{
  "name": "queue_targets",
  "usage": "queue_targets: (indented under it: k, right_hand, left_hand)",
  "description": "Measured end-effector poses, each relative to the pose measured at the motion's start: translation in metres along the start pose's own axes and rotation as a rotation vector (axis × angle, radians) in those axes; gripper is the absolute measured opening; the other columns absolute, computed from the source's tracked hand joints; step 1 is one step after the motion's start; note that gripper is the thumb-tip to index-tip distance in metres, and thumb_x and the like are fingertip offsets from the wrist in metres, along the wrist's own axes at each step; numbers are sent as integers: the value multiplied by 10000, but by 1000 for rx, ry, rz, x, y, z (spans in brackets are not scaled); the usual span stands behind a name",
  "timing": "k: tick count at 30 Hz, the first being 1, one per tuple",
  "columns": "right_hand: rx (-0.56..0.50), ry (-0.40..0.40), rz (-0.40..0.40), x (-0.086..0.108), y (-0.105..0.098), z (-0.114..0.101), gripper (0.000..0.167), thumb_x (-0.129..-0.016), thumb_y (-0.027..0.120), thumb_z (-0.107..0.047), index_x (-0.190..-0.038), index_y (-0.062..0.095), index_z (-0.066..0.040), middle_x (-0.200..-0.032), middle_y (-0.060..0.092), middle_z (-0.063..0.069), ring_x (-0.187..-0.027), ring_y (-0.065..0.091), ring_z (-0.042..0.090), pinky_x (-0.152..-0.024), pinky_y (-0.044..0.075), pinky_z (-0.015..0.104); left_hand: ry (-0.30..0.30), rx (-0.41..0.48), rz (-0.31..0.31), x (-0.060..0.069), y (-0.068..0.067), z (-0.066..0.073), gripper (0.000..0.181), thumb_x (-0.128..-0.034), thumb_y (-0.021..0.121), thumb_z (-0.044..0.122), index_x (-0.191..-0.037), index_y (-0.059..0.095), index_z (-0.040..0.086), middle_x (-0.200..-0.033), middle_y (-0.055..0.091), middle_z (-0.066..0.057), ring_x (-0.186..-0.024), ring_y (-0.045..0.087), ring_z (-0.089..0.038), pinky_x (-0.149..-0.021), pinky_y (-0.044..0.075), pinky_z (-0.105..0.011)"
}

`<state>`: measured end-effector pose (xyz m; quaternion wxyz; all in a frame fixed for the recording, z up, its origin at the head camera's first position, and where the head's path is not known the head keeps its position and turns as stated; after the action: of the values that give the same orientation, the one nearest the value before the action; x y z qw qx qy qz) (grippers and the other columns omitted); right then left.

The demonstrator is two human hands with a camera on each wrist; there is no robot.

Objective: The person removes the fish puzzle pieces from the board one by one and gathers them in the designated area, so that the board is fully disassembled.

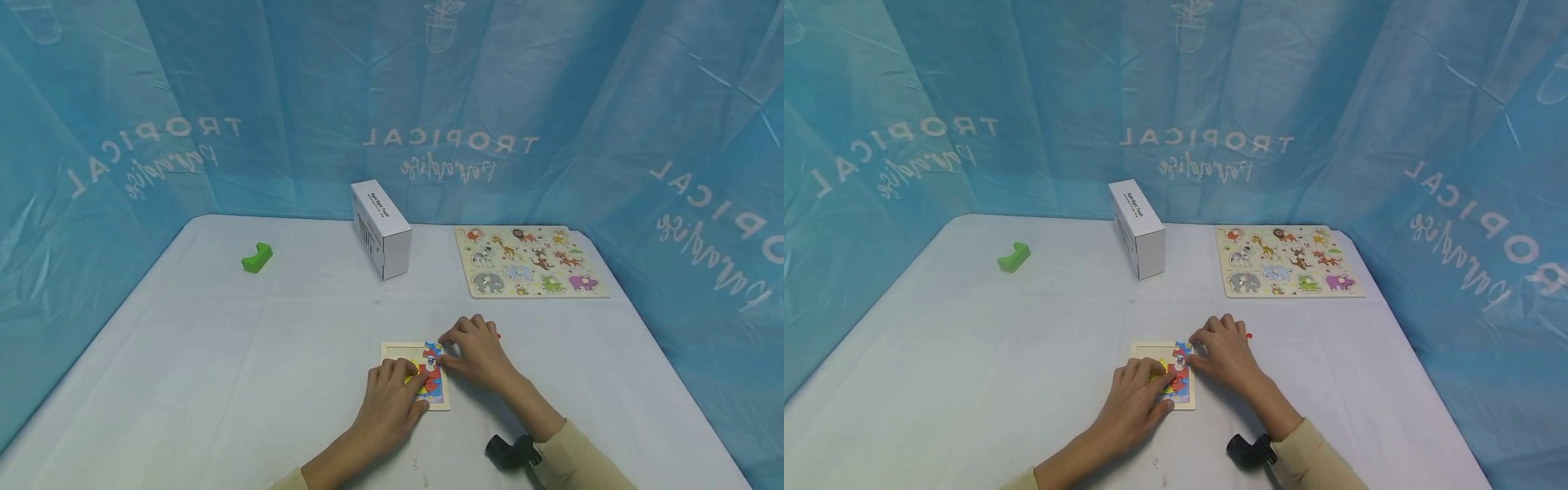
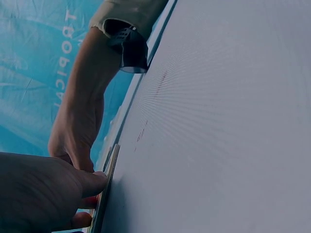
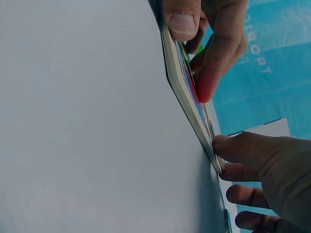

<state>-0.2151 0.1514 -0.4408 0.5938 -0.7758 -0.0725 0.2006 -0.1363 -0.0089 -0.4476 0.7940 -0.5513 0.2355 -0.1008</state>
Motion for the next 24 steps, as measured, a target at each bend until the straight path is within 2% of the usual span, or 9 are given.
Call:
queue_targets:
  k: [7, 13, 24]
  right_hand:
    - [4, -21, 8, 0, -1, 2, 272, -704, 790, -398, -911, 734, -229, -899, 606, -44, -892, 470, 169, -803, 345, 387]
    - [-7, -42, 56, 3, -10, 9, 279, -697, 801, -381, -912, 730, -217, -884, 607, -31, -867, 464, 176, -772, 340, 378]
    - [-65, -35, 107, 16, -33, 47, 273, -718, 804, -294, -955, 735, -179, -882, 591, -6, -875, 439, 170, -751, 292, 357]
  left_hand:
    - [8, -4, 8, 0, 1, 0, 397, -849, 652, 332, -1210, 647, 168, -1126, 523, -4, -1062, 429, -191, -870, 345, -393]
    - [17, -5, 19, 0, 0, 0, 390, -848, 648, 321, -1204, 649, 161, -1123, 523, -4, -1058, 432, -189, -865, 344, -390]
    - [17, -12, 23, 1, -1, 1, 385, -853, 645, 321, -1205, 646, 163, -1124, 522, -5, -1058, 429, -188, -868, 344, -391]
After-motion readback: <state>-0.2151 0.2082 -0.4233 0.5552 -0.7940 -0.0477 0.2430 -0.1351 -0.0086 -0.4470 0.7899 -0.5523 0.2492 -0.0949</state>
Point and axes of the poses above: each hand's wrist, its own x-axis away from the middle knuckle, its own y-axis out of the palm, z = x × y, the point moved 4 cm from there along -x, towards the middle knuckle
